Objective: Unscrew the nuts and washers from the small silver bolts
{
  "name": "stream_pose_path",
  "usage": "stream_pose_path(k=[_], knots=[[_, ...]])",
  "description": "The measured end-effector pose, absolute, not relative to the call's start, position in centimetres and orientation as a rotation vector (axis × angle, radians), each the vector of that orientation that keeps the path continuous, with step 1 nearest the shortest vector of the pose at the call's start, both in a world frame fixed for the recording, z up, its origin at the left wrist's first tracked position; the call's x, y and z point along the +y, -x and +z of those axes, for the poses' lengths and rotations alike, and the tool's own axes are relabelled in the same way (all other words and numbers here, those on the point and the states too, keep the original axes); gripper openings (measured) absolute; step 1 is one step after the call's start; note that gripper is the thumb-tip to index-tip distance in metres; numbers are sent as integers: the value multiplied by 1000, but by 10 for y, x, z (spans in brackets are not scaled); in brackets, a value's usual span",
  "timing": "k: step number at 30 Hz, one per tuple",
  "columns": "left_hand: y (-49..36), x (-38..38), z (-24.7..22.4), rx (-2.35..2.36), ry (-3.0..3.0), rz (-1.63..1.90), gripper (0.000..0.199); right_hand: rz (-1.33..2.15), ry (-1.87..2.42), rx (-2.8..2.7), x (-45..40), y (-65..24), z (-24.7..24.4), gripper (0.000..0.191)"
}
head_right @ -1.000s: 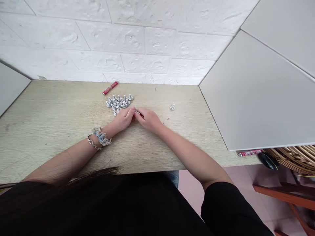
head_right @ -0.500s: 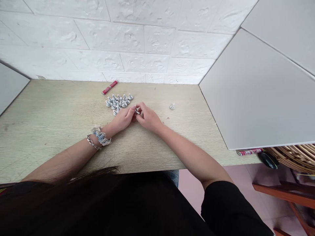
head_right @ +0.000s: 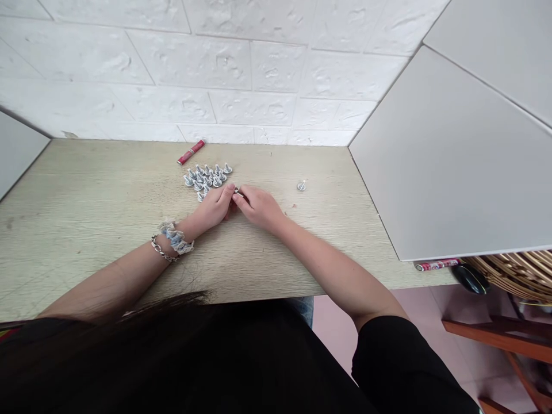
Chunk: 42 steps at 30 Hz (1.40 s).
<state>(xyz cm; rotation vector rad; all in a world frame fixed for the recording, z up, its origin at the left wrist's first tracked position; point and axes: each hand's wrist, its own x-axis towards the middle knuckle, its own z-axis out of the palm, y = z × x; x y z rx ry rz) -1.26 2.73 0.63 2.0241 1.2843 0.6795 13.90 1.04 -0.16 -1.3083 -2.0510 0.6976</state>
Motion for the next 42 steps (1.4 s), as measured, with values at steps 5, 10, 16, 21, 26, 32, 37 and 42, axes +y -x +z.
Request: stream_pose_path(k=[5,10,16,21,26,32,37,42], knots=[[13,29,6,1283,-1984,637,54,686,1271,-2080,12,-140,-3,29],[13,28,6,1263,-1977,643,53,711,1300,-2015,11,-139,-6,16],[13,26,7,1233,-1961,704,50,739,1314,-1908,10,-138,-8,26],[14,27,5,1233,-1963,671,52,716,1326,-1971,10,-138,-3,20],[14,29,5,1254,-1970,649,52,658,1301,-2034,11,-138,-3,22],[13,27,7,1245,-1967,661,51,753,1304,-1905,11,-139,-10,27],[13,26,8,1268,-1951,671,48,741,1299,-1924,10,-138,-9,26],[12,27,9,1267,-2007,639,50,693,1316,-1962,11,-138,-5,20]])
